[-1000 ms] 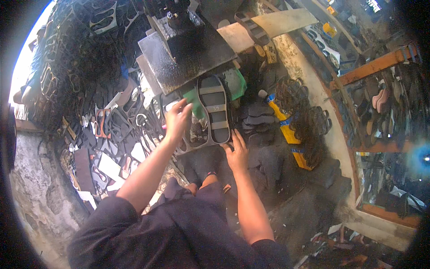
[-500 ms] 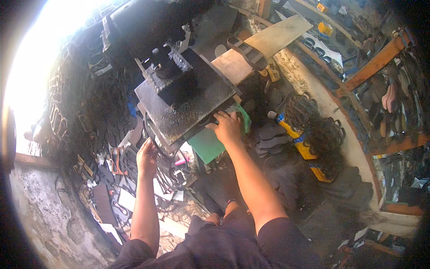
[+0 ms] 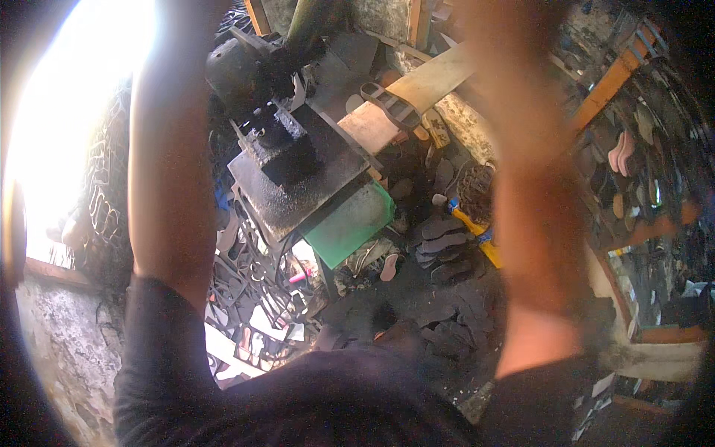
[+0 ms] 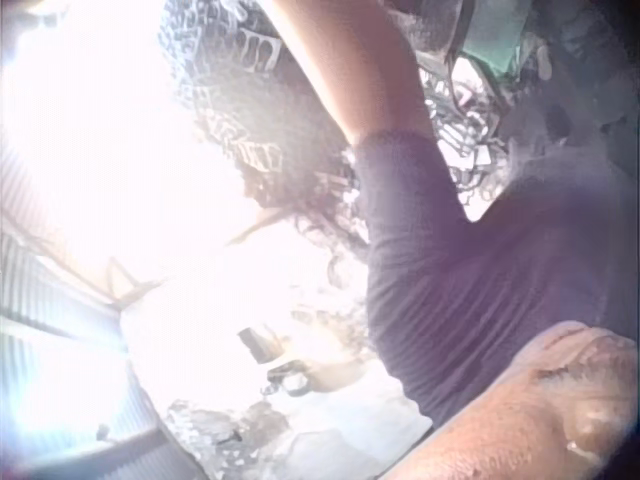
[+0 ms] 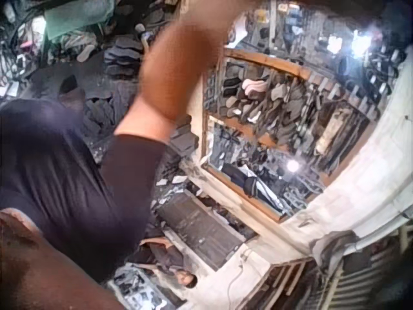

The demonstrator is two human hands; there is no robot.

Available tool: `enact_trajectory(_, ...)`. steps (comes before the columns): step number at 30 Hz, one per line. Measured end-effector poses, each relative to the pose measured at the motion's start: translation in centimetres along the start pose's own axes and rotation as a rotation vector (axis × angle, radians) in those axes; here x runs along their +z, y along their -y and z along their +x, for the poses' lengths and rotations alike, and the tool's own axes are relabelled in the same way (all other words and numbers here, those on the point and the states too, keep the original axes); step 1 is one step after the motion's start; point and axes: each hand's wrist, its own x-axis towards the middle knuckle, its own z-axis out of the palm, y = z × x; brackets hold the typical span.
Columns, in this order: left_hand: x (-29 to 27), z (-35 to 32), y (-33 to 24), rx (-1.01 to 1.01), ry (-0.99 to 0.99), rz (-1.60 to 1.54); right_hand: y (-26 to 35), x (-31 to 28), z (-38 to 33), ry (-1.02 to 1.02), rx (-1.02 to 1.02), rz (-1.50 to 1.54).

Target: The person operates a manual press to cut sandal straps from rubber sheets, then stacks the finished soles on the floor. The process involves feeding material into the press, pressing down to cut, and removing the cut pieces.

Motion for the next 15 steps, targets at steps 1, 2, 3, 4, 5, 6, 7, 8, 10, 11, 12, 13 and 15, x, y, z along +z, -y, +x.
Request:
enact_trajectory(1, 1.2, 0.9, -0.9, 0.097, -0.045, -0.048, -2.4, -7.0, 3.1, -0.093, -0.023, -0.241)
enact_trajectory(2, 2.3, 1.2, -1.5, 0.180, -0.049, -0.006, -4.2, -9.7, 4.2, -0.145, -0.027, -0.346)
enact_trajectory(3, 3.1, 1.1, -1.8, 0.258, -0.040, 0.057, -5.9, -10.8, 4.4, -0.182, -0.021, -0.411)
enact_trajectory(4, 3.9, 0.6, -2.5, 0.285, -0.034, 0.081, -7.2, -10.8, 3.5, -0.208, -0.011, -0.457)
enact_trajectory(5, 5.3, -0.4, -3.7, 0.293, 0.001, 0.068, -8.2, -10.5, 1.2, -0.217, 0.016, -0.482)
enact_trajectory(6, 6.9, -1.2, -5.4, 0.300, 0.024, 0.050, -9.1, -10.1, -1.5, -0.238, 0.045, -0.503)
enact_trajectory(7, 9.0, -2.2, -7.2, 0.314, 0.057, 0.032, -9.7, -9.3, -5.2, -0.264, 0.083, -0.509)
enact_trajectory(8, 10.9, -3.4, -8.8, 0.342, 0.110, 0.068, -9.9, -6.4, -9.2, -0.314, 0.132, -0.447)
enact_trajectory(10, 15.9, -8.5, -10.9, 0.378, 0.219, 0.046, -8.0, -0.1, -20.0, -0.370, 0.266, -0.348)
enact_trajectory(11, 19.0, -11.5, -11.8, 0.403, 0.285, 0.014, -6.0, 3.5, -26.3, -0.365, 0.354, -0.300)
enact_trajectory(12, 22.5, -15.6, -12.8, 0.442, 0.353, -0.084, -4.3, 6.5, -33.4, -0.325, 0.451, -0.305)
enact_trajectory(13, 24.4, -19.3, -12.8, 0.488, 0.461, -0.122, -1.4, 10.5, -38.9, -0.257, 0.551, -0.254)
enact_trajectory(15, 25.8, -23.2, -8.9, 0.576, 1.084, 0.061, 4.7, 15.9, -44.7, -0.033, 0.698, -0.154)
